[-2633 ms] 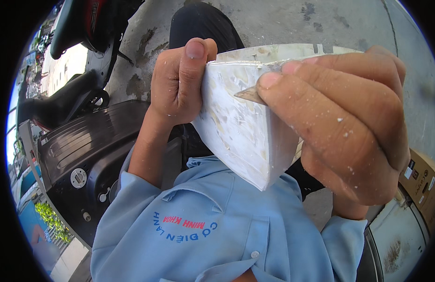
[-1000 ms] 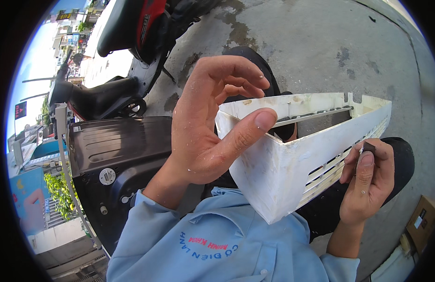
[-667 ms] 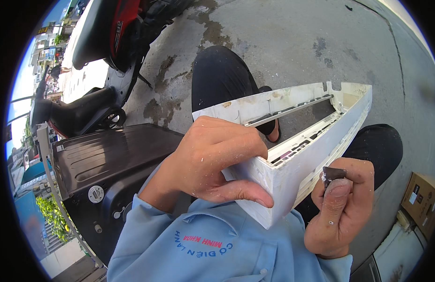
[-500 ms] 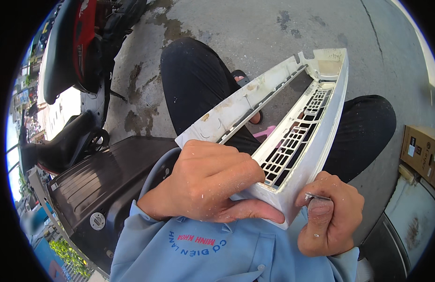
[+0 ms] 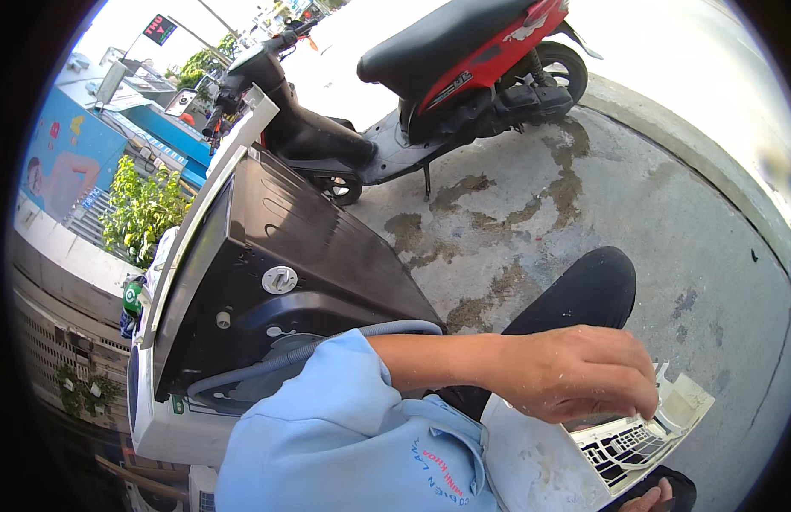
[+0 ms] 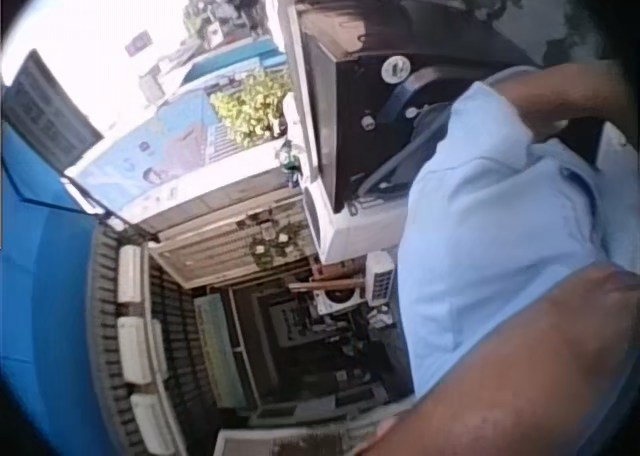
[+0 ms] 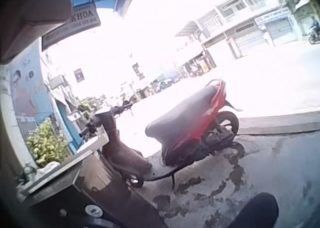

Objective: The person uses a power sander with a red pad to smooth a white plastic grille, then switches to a small metal blade to scrape and remove residue from the grille's edges and corners. The person rotates the grille to access different areas while working on a small pink stool outdoors.

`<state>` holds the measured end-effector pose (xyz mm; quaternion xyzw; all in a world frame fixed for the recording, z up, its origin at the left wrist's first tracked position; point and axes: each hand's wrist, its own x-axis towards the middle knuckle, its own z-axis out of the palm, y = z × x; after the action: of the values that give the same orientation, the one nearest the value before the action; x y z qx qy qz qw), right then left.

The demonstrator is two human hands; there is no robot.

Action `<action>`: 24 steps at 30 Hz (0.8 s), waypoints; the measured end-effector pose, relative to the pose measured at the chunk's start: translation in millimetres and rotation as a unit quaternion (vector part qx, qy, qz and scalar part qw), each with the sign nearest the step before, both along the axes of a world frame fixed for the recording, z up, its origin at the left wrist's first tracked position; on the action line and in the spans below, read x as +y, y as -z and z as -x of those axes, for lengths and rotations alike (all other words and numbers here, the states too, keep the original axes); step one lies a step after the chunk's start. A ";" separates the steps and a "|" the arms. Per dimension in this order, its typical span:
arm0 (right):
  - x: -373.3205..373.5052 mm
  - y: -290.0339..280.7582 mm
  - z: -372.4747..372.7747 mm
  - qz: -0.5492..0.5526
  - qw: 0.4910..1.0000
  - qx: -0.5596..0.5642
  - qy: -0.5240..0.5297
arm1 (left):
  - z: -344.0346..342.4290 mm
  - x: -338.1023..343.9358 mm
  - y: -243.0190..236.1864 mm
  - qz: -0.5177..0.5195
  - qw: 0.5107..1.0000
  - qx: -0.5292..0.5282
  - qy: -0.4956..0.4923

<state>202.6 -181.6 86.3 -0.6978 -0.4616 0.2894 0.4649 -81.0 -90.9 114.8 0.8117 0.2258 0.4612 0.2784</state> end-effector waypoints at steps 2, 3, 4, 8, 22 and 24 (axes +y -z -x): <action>27.8 -11.6 10.2 -0.068 0.998 -0.012 0.012 | 26.9 6.8 5.9 0.025 0.994 0.028 -0.099; 32.9 -1.6 -3.6 -0.057 0.998 0.026 0.013 | 44.3 8.4 21.2 0.074 0.976 0.086 -0.184; 37.1 5.1 -18.2 -0.035 0.999 -0.011 -0.029 | 59.3 8.1 49.5 0.121 0.947 0.141 -0.261; 49.2 19.4 -30.0 -0.009 0.995 0.069 -0.076 | 90.6 -42.1 191.5 0.457 0.845 0.041 -0.273; 16.8 7.6 -28.0 -0.067 0.985 0.131 -0.087 | 24.9 80.0 2.8 0.214 0.942 0.165 -0.200; 10.5 6.3 -21.2 -0.109 0.985 0.096 -0.095 | -34.0 84.4 -30.7 0.115 0.973 0.199 -0.007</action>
<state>223.8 -171.1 80.0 -0.5649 -0.5075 0.3458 0.5512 -47.0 -6.5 145.4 0.8479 0.3343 0.2631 0.3164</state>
